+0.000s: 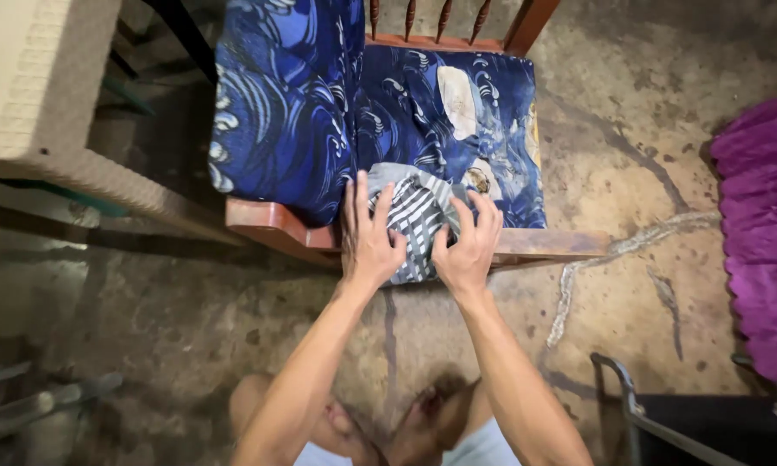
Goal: The person wipes the wooden frame and fabric seat of a chair using a striped cloth. They clean the armrests, backrest, and seat, then move to wipe the opposite armrest and the lower frame.
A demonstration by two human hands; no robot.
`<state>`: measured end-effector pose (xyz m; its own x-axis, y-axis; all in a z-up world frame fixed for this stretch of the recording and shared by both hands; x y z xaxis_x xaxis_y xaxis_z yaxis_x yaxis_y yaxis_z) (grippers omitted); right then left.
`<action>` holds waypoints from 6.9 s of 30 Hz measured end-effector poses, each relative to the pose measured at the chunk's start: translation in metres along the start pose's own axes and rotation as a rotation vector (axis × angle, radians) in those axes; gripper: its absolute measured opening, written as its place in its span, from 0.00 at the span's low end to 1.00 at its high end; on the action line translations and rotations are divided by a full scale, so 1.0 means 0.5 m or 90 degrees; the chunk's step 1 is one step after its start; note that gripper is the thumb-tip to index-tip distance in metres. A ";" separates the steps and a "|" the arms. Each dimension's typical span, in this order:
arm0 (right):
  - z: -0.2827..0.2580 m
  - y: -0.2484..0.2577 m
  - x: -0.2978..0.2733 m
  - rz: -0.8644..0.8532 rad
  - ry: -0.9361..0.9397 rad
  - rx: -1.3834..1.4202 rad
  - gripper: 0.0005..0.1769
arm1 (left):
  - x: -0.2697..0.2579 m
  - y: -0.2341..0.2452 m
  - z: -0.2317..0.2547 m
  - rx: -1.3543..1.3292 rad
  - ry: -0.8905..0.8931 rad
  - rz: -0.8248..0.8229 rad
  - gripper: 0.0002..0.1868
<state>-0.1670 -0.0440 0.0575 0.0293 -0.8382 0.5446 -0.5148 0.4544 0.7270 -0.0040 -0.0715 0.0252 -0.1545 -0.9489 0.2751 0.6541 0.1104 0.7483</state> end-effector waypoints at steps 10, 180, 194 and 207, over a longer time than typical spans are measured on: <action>0.094 -0.158 -0.038 -0.173 0.009 0.076 0.10 | 0.006 -0.120 -0.061 0.045 -0.112 -0.133 0.12; -0.163 -0.332 -0.062 -0.219 0.286 0.202 0.15 | -0.226 -0.036 -0.215 0.431 0.026 0.017 0.44; -0.160 -0.342 -0.058 -0.246 0.256 0.227 0.15 | -0.224 -0.035 -0.218 0.380 -0.017 0.055 0.40; -0.173 -0.345 -0.070 -0.270 0.251 0.215 0.18 | -0.239 -0.029 -0.207 0.474 -0.009 0.106 0.28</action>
<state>-0.0050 -0.0670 -0.0508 0.5654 -0.7216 0.3995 -0.6284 -0.0632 0.7753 0.0816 0.0098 -0.0813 -0.1107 -0.8988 0.4241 -0.0020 0.4269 0.9043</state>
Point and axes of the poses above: each hand's wrist, its own x-axis towards the middle knuckle, its own y-axis out of the back of the hand, z = x × y, the point moved 7 cm from there along x, towards the middle knuckle, and after that the axes turned 11 degrees about -z, right-handed, at the moved point
